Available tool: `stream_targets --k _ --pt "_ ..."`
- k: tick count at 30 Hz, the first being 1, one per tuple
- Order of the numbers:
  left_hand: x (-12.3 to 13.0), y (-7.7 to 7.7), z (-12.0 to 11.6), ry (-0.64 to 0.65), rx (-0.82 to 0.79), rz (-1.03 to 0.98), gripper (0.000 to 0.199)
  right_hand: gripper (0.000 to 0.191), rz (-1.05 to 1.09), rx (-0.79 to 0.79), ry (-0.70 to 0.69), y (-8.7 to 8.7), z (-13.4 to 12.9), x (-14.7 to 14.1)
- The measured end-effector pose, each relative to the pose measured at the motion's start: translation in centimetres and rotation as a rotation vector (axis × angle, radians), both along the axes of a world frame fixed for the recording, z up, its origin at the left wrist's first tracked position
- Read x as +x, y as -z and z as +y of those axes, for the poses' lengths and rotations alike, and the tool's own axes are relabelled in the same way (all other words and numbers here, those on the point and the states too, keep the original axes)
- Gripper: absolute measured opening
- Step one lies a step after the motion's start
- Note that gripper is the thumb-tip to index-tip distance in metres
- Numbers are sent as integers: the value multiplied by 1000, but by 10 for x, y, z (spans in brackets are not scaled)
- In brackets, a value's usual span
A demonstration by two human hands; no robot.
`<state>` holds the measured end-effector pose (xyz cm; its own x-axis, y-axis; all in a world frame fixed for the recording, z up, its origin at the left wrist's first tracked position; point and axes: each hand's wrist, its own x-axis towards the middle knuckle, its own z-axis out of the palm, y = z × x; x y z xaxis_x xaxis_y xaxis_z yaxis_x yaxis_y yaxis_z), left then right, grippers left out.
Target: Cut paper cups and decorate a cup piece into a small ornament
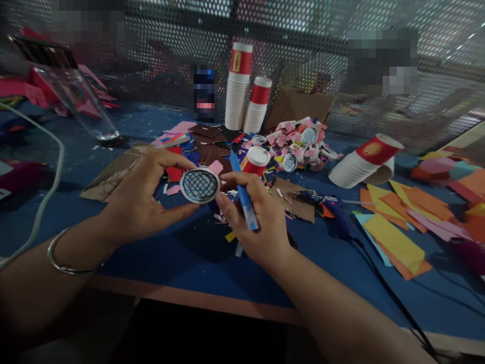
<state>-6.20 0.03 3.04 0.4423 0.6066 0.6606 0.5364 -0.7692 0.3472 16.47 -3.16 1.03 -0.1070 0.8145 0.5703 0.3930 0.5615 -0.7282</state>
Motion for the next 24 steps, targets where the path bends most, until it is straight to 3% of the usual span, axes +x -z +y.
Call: stream_targets --k 12,19,24 --pt "9 12 -2 66 -55 -161 40 33 285 -218 -139 6 5 -5" --pt "13 14 -4 192 -325 -420 66 31 268 -202 -138 5 7 -5" --pt "8 10 3 223 -698 -643 76 31 263 -203 -111 7 7 -4"
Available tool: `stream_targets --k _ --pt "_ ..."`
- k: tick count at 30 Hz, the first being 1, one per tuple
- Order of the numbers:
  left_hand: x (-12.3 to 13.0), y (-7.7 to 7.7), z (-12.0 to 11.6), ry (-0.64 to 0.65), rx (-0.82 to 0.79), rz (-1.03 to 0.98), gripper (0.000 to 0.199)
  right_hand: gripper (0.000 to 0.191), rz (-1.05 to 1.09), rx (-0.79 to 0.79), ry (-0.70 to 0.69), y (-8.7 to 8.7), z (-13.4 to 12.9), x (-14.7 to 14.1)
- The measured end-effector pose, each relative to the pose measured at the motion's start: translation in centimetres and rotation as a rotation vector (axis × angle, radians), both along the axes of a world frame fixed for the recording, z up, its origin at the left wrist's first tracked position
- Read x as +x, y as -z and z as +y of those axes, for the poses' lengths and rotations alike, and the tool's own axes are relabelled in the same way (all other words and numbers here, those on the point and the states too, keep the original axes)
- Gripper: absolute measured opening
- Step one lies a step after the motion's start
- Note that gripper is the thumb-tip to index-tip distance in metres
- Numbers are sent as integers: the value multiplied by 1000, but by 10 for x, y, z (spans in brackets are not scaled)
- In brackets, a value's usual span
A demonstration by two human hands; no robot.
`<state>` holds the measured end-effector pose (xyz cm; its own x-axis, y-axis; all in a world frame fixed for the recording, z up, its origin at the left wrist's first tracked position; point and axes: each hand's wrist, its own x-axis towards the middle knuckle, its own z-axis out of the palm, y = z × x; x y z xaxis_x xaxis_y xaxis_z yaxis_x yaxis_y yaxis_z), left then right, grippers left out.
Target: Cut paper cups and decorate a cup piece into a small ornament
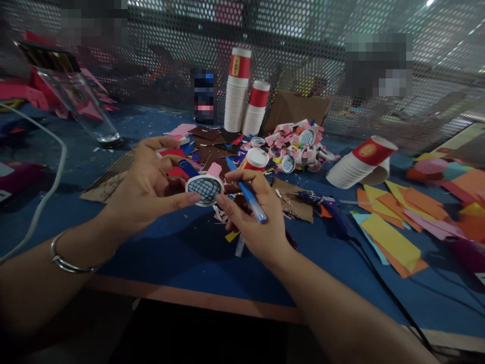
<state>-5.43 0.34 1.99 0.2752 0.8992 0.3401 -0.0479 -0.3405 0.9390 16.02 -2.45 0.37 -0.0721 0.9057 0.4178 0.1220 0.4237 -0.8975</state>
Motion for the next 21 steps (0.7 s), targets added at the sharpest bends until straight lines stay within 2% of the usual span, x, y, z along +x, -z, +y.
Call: stream_targets --k 4,6,12,18,21 --pt "-2 -2 5 201 -262 38 58 35 26 -93 -12 -3 -1 0" --pt "-1 -2 6 218 -341 7 59 38 47 -144 -23 -5 -2 0" --pt "-1 1 8 186 -407 -26 62 42 80 -189 -26 -8 -2 -2" --pt "-7 0 11 258 -444 -16 37 39 -5 -197 -61 -7 -4 -1" --pt "-9 -2 12 279 -495 -27 33 40 -31 -189 -82 -5 -3 -1"
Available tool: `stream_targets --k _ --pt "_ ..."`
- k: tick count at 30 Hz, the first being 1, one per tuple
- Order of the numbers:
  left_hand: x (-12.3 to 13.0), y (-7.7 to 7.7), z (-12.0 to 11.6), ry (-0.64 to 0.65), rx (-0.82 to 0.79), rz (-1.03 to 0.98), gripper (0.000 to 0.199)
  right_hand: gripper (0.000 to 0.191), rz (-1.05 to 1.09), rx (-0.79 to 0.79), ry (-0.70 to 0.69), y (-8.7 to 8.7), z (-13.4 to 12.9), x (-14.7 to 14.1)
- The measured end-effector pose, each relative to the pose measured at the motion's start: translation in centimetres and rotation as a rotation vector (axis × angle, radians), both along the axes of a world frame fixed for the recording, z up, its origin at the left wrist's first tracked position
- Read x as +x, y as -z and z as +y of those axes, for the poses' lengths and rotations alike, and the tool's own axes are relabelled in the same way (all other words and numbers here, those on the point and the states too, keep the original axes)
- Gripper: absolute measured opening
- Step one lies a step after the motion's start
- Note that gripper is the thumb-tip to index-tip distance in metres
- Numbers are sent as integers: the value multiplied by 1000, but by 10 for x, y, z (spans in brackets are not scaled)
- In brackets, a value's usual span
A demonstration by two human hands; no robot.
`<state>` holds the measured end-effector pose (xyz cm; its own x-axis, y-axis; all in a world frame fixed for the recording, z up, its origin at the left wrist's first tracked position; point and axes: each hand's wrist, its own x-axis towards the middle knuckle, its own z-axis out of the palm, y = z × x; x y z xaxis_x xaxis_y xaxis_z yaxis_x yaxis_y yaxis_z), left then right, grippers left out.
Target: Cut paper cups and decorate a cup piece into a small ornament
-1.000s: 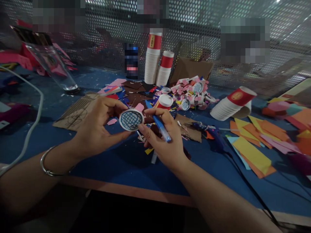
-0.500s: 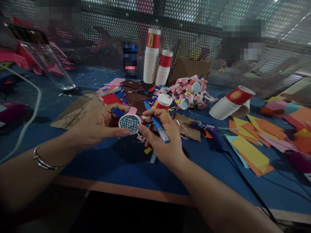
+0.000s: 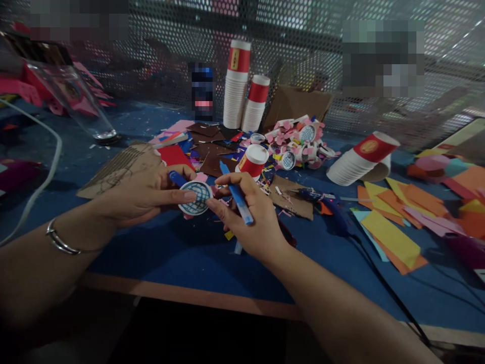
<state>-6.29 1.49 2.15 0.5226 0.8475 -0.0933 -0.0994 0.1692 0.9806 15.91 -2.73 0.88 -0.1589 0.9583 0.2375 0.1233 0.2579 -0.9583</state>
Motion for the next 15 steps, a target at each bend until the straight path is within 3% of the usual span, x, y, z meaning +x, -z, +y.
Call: stream_targets --k 4,9,15 --pt "1 -1 1 -52 2 -12 30 38 -69 53 -9 3 1 2" --pt "-1 -6 8 -329 42 -110 24 31 -403 301 -6 3 -1 4" --pt "-7 -10 14 -429 45 -144 19 39 -773 464 -206 10 1 2"
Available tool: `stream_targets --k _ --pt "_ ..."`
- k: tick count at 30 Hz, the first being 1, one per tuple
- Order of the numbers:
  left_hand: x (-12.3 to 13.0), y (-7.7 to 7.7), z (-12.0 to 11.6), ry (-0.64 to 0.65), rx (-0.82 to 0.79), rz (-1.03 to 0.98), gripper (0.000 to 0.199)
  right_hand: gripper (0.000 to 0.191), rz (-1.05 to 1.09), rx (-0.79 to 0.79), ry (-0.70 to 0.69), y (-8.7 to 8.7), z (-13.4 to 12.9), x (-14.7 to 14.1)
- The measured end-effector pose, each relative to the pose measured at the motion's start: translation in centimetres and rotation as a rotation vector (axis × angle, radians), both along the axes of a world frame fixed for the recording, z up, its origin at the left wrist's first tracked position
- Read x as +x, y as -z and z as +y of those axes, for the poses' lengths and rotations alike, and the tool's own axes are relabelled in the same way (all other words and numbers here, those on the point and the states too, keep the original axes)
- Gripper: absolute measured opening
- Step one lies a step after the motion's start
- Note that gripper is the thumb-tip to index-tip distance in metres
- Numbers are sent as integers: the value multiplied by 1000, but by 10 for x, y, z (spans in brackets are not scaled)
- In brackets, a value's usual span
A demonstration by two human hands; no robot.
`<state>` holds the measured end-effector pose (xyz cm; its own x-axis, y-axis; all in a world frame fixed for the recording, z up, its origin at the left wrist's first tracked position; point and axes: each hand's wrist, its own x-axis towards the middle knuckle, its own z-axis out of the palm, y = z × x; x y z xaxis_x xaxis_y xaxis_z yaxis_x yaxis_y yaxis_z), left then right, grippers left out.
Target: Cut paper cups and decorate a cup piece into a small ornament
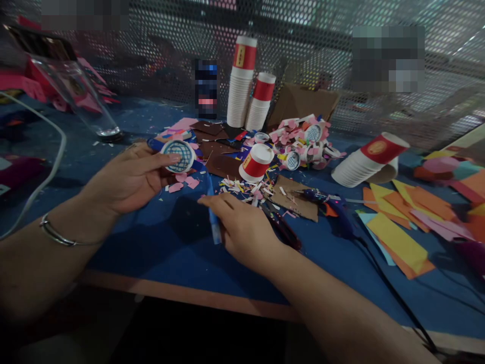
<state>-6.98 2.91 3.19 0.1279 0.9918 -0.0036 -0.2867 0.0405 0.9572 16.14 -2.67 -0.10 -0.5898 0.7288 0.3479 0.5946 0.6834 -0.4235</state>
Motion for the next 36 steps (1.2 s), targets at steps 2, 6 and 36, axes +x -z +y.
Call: stream_targets --k 2,6,36 --pt "1 1 0 -2 -1 -5 19 43 -102 16 -35 3 1 0" --pt "6 5 -1 18 -9 -7 29 41 -146 41 -54 4 1 -1" --pt "14 13 -9 164 58 94 37 16 711 -254 381 -22 12 15"
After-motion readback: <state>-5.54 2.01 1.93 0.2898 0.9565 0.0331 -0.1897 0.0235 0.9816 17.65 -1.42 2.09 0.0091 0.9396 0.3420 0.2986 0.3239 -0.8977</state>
